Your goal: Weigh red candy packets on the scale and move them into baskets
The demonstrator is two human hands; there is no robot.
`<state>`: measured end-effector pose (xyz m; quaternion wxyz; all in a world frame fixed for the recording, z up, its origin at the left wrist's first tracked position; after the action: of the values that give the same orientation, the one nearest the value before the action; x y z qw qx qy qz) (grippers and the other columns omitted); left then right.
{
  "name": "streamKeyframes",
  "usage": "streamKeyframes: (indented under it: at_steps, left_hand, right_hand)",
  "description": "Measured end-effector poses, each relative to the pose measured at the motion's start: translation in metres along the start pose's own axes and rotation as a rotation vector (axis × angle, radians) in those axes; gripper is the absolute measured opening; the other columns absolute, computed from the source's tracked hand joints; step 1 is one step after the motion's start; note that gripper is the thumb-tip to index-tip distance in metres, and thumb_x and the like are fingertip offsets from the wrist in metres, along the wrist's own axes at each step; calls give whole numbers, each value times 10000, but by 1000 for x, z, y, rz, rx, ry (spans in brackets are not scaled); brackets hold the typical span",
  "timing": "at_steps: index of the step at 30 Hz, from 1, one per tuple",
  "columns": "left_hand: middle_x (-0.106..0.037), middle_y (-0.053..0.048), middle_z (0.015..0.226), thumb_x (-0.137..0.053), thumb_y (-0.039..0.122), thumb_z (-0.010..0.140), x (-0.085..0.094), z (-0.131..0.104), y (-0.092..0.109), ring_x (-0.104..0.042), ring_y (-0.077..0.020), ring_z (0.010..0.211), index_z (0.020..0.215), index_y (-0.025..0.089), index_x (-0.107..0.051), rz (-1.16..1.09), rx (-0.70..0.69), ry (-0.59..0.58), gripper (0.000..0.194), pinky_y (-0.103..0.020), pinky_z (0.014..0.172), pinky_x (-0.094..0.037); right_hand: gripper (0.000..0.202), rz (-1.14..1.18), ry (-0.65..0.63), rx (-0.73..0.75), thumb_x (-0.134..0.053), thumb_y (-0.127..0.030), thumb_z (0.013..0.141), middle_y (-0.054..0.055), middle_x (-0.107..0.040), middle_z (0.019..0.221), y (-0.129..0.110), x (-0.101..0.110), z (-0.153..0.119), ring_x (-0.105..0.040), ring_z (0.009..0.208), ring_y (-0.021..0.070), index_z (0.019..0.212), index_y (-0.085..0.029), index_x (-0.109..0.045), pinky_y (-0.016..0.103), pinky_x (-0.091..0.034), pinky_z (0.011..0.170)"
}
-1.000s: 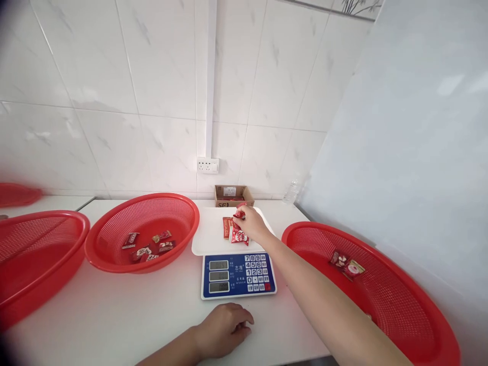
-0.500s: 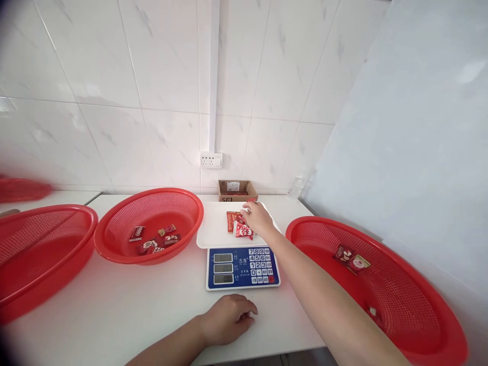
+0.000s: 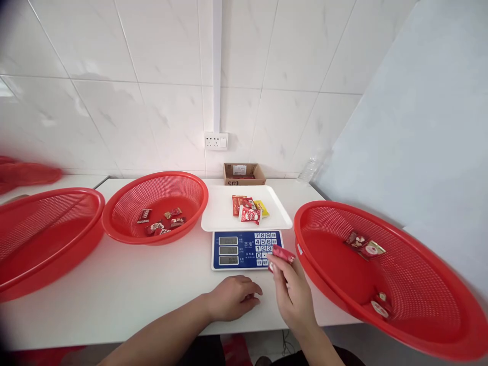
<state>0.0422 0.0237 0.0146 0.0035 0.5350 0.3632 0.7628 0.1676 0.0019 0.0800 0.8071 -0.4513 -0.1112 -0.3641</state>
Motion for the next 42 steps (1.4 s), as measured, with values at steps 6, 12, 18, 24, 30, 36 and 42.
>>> streamKeyframes:
  at_steps: [6,12,18,24,30,36,42]
  left_hand:
    - [-643,-21,851,-498,256,847,-1,0,-1,-592,-171,786,1040,204,-584,-1,15,0,218,-229,704,-443]
    - [-642,-20,843,-498,246,848,-1,2,-2,-589,-160,779,1026,203,-593,-25,49,17,206,-218,701,-439]
    - [-639,-16,843,-498,233,846,0,3,-3,-585,-144,746,1018,206,-602,-68,97,38,203,-203,682,-436]
    - [-641,-13,837,-509,203,830,1,4,-3,-585,-143,740,991,203,-617,-101,145,72,194,-202,676,-434]
    - [-646,1,861,-507,144,818,0,6,-2,-590,-136,788,922,208,-625,-129,146,102,170,-189,706,-425]
    - [-646,-4,847,-447,150,854,14,5,10,-586,-129,767,910,211,-622,-135,78,188,194,-189,702,-437]
    - [-630,-47,930,-421,254,891,85,25,13,-563,-173,892,978,215,-589,79,75,511,193,-276,803,-447]
  right_hand:
    - [303,23,7,-313,-462,-418,822,84,-628,997,41,24,-47,-627,732,170,981,-210,-613,266,-562,595]
    - [354,106,-32,-404,-481,-450,800,95,-617,1084,56,19,-68,-636,810,185,1029,-210,-605,244,-562,628]
    - [380,217,-90,-437,-481,-455,802,91,-614,1100,54,1,-59,-625,883,200,1060,-205,-604,258,-558,682]
    - [393,277,-94,-417,-496,-457,788,85,-671,980,55,-18,-46,-645,690,166,1053,-192,-614,255,-551,623]
    - [356,380,-158,-396,-516,-431,772,88,-668,1040,61,-36,-51,-642,889,204,1022,-211,-642,252,-546,707]
    - [381,476,-170,-432,-545,-453,750,87,-668,1044,66,-36,-53,-644,880,208,1018,-204,-649,259,-543,716]
    - [393,565,-28,-516,-565,-499,725,55,-673,954,70,-35,-59,-632,751,174,973,-204,-643,228,-532,621]
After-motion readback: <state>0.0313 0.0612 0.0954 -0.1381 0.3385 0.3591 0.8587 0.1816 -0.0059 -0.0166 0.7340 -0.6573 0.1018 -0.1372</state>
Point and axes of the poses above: each hand's wrist, its own z-axis towards the middle knuckle, its own x-axis out of the back of the hand, y = z × x, the point moved 6 cm from there along z, towards the middle knuckle
